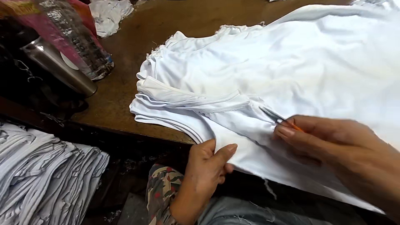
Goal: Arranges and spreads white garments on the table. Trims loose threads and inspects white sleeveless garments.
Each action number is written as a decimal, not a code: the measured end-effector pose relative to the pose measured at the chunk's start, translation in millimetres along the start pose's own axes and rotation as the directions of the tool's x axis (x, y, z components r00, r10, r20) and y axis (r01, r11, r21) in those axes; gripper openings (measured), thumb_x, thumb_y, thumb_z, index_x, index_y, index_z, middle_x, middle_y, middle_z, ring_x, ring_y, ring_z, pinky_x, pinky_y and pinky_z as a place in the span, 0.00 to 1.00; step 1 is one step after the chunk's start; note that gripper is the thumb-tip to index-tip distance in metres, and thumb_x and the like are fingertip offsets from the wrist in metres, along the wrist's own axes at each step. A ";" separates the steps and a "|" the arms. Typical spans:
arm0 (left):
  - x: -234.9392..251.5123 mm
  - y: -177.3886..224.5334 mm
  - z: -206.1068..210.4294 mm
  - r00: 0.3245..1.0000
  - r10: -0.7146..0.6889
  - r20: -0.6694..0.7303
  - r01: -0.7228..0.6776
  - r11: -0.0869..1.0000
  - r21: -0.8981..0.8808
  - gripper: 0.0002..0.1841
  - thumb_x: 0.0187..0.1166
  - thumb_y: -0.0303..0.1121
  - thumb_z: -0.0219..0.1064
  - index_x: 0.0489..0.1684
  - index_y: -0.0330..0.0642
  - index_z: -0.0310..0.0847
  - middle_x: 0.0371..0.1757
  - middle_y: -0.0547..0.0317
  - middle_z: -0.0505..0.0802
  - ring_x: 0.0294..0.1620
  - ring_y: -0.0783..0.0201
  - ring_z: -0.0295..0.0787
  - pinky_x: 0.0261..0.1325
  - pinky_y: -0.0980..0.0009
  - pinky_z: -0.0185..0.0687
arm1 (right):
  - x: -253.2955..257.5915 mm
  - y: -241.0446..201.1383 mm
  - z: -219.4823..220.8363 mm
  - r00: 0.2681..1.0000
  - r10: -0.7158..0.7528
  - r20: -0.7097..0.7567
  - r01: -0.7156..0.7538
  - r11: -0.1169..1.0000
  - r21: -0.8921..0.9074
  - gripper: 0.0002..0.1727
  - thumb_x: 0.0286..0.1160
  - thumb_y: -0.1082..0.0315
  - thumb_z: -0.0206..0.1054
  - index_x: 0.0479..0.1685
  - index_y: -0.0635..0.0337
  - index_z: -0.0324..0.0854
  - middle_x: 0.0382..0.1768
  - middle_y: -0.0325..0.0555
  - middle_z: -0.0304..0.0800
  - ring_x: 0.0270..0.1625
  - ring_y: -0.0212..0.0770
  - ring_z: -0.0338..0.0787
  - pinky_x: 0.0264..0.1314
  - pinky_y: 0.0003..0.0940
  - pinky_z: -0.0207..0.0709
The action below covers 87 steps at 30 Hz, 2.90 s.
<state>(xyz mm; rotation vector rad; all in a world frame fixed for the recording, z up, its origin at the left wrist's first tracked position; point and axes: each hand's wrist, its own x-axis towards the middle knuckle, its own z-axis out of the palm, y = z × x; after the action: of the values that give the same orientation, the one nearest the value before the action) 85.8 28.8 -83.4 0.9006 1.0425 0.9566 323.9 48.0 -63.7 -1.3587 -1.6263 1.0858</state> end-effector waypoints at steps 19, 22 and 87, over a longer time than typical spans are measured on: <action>-44.4 -56.5 -42.9 0.935 0.345 0.085 -0.355 0.894 0.273 0.19 0.95 0.35 0.48 0.40 0.36 0.85 0.18 0.69 0.76 0.16 0.77 0.69 0.20 0.80 0.69 | -58.2 20.5 93.4 0.924 0.232 0.304 -0.334 0.878 0.344 0.22 0.94 0.60 0.47 0.39 0.55 0.87 0.16 0.25 0.69 0.14 0.22 0.61 0.15 0.20 0.55; -45.1 -57.1 -42.8 0.923 0.373 0.093 -0.383 0.869 0.312 0.19 0.94 0.34 0.48 0.39 0.35 0.85 0.18 0.68 0.77 0.16 0.77 0.70 0.20 0.80 0.69 | -54.5 17.3 99.8 0.919 0.249 0.306 -0.355 0.860 0.367 0.22 0.94 0.59 0.47 0.37 0.53 0.86 0.16 0.24 0.68 0.14 0.21 0.60 0.14 0.19 0.54; -23.4 -78.5 20.1 0.977 0.094 0.192 -0.090 0.996 -0.026 0.11 0.85 0.30 0.65 0.40 0.33 0.92 0.21 0.65 0.85 0.17 0.76 0.77 0.20 0.80 0.76 | -112.1 48.2 2.6 0.940 0.262 0.218 -0.299 0.941 0.159 0.22 0.95 0.61 0.48 0.45 0.63 0.88 0.21 0.29 0.75 0.18 0.24 0.69 0.19 0.23 0.63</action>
<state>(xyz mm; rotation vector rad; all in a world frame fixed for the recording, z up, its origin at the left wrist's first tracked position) 115.6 -21.1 -144.5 1.0137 0.8329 0.9333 357.0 -59.1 -111.9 -1.4216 -1.4437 1.5464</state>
